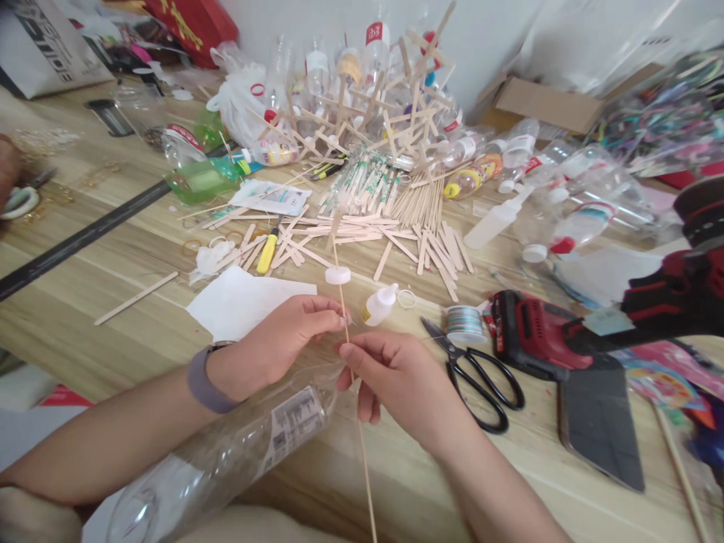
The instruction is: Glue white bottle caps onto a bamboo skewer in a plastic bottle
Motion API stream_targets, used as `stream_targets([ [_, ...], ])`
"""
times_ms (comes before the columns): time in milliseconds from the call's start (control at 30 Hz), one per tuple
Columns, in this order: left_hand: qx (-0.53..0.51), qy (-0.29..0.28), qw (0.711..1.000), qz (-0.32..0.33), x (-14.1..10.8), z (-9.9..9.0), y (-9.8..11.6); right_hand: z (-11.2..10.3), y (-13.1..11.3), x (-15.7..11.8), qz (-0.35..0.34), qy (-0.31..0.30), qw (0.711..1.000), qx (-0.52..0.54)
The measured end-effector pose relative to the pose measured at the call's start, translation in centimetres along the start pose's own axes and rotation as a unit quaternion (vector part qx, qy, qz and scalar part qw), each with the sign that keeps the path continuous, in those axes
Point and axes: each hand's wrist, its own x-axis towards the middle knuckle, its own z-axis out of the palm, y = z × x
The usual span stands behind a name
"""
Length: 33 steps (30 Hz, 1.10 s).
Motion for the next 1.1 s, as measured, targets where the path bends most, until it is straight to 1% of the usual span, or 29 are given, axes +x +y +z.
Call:
stream_targets([
  [100,-0.019,-0.005,1.000,-0.018,0.1,0.0,0.0,-0.1,-0.1,0.0,-0.028,0.023,0.998,-0.049],
  [167,-0.033,-0.021,0.999,-0.030,0.1,0.0,-0.1,-0.2,-0.1,0.0,-0.051,0.057,0.993,-0.086],
  [267,-0.037,-0.034,0.998,-0.029,0.0,0.1,-0.2,-0.2,0.3,0.0,-0.087,0.105,0.983,-0.123],
  [333,-0.038,-0.034,0.998,-0.027,0.0,0.1,-0.2,-0.2,0.6,0.1,-0.099,0.122,0.977,-0.141],
  [467,-0.050,-0.034,0.997,-0.036,0.0,0.1,-0.2,-0.2,1.0,0.2,-0.103,0.131,0.971,-0.174],
  [600,-0.051,-0.021,0.997,-0.051,0.0,0.1,-0.1,-0.3,1.1,0.3,-0.109,0.131,0.970,-0.172],
  [700,-0.053,-0.030,0.997,-0.054,0.1,0.1,-0.2,-0.3,1.1,0.3,-0.111,0.127,0.970,-0.176],
  [833,-0.060,-0.022,0.997,-0.049,0.2,0.1,-0.3,-0.3,1.1,0.2,-0.112,0.121,0.970,-0.181],
  [1100,-0.057,-0.014,0.997,-0.041,0.2,0.0,-0.3,-0.4,1.1,0.3,-0.118,0.134,0.967,-0.183],
])
